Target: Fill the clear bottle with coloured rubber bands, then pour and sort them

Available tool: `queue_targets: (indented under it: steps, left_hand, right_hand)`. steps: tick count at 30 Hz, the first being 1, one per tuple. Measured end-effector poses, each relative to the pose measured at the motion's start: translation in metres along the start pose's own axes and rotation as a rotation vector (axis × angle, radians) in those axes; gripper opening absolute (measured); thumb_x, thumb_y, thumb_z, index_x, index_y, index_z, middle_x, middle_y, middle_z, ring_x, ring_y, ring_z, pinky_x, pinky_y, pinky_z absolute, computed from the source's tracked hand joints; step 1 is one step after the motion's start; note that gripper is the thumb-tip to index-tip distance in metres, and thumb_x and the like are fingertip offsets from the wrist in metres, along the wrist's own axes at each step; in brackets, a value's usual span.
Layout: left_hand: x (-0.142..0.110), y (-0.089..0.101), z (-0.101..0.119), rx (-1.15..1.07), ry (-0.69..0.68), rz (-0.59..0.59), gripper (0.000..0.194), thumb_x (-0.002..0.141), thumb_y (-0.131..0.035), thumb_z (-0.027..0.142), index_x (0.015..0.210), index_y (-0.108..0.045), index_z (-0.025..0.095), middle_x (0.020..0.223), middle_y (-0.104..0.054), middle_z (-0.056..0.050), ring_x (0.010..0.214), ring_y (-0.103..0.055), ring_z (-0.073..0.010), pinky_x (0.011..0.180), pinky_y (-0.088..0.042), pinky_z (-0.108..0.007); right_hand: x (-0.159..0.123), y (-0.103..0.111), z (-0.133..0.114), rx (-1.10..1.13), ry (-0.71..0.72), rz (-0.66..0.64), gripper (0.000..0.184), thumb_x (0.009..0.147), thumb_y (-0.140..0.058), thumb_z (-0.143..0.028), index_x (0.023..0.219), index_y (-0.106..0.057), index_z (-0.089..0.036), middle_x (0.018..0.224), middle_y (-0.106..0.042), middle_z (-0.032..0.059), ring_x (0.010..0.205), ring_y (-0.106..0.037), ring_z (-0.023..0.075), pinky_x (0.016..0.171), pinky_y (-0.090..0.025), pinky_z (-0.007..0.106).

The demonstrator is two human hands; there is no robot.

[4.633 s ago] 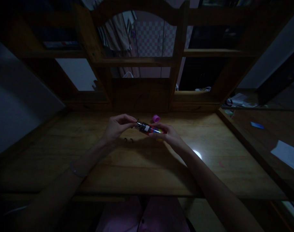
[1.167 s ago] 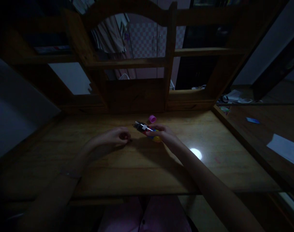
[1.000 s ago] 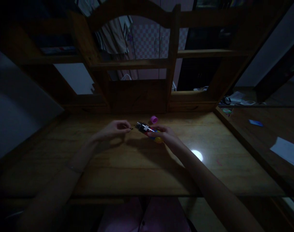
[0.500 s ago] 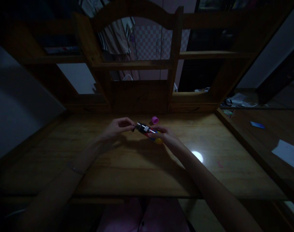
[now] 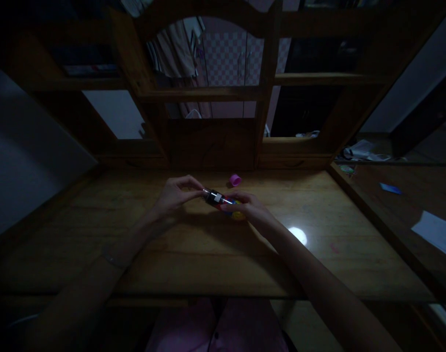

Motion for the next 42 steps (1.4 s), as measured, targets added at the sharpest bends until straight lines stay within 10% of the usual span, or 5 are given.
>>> queue_targets:
  steps: [20,42]
  left_hand:
    - [-0.01,0.008,0.029,-0.053,-0.149,-0.133,0.066,0.1,-0.02,0.051,0.088,-0.079,0.022,0.099,-0.073,-0.007,0.107,-0.057,-0.0249,0.101,-0.04,-0.042]
    - [-0.004,0.011,0.023,-0.256,-0.173,0.101,0.054,0.096,-0.031,0.048,0.094,-0.077,0.022,0.1,-0.056,-0.007,0.101,-0.052,-0.0218,0.102,-0.038,-0.038]
  right_hand:
    - [0.002,-0.013,0.011,0.453,-0.191,-0.124,0.036,0.075,-0.076,-0.028,0.109,-0.069,-0.018,0.11,-0.067,0.0079,0.087,-0.062,0.0174,0.073,-0.05,0.025]
    - [0.003,-0.016,0.008,0.533,-0.152,-0.157,0.028,0.083,-0.069,-0.032,0.107,-0.07,-0.017,0.103,-0.068,0.0071,0.085,-0.063,0.0165,0.073,-0.049,0.025]
Point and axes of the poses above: each hand's wrist, its own x-axis towards the middle knuckle, its own y-axis out of the back of the hand, z = x × y, the point moved 3 cm from there along x, towards the middle knuckle
